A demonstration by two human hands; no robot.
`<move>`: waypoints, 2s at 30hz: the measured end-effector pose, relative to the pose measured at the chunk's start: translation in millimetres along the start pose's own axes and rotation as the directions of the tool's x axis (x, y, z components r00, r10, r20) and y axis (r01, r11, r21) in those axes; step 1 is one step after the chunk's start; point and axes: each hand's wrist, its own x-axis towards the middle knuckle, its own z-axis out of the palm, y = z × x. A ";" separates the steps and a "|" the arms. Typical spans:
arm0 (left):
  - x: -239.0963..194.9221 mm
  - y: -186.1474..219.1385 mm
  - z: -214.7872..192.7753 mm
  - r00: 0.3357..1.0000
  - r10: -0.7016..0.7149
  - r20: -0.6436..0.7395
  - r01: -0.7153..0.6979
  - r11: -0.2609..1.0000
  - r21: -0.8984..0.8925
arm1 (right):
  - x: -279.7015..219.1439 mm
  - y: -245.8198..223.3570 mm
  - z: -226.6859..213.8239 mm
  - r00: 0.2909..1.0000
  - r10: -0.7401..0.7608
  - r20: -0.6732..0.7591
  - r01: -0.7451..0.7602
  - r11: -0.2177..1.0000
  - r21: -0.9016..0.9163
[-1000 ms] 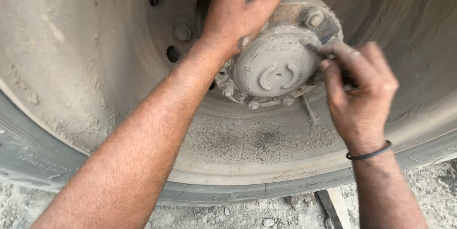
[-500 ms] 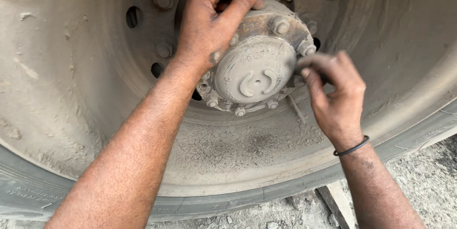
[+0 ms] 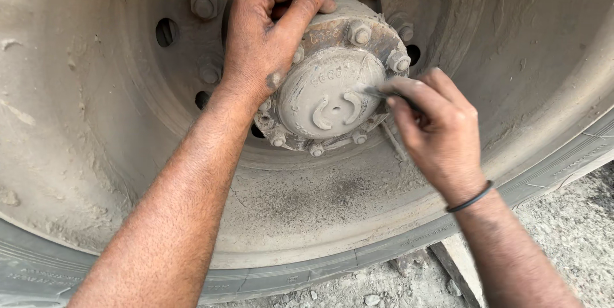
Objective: The person uses a small metal scraper to remove dried mud and debris from the surface of a truck wheel hub. They systematically scrape around the lug nuts and the central cap, dislodging dirt that falls onto the tire and ground.
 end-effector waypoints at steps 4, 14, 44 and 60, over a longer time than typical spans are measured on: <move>1.0 1.4 -0.2 0.998 -0.057 0.002 0.057 0.998 -0.012 | 6.0 -17.7 12.2 0.984 -0.177 0.010 0.176 0.971 -0.164; 0.1 1.9 0.0 0.998 -0.055 -0.021 0.056 0.997 0.058 | 30.4 -78.8 -9.9 0.996 -0.083 0.034 0.087 0.983 -0.159; -11.5 -1.8 6.0 0.999 0.034 -0.029 -0.035 0.998 -0.051 | -54.7 -47.4 45.1 0.993 0.117 -0.025 -0.108 0.968 0.227; -8.9 -5.5 -1.5 0.980 0.188 -0.061 -0.190 0.982 -0.018 | -56.7 -37.1 54.3 0.998 0.060 -0.001 -0.059 0.982 0.177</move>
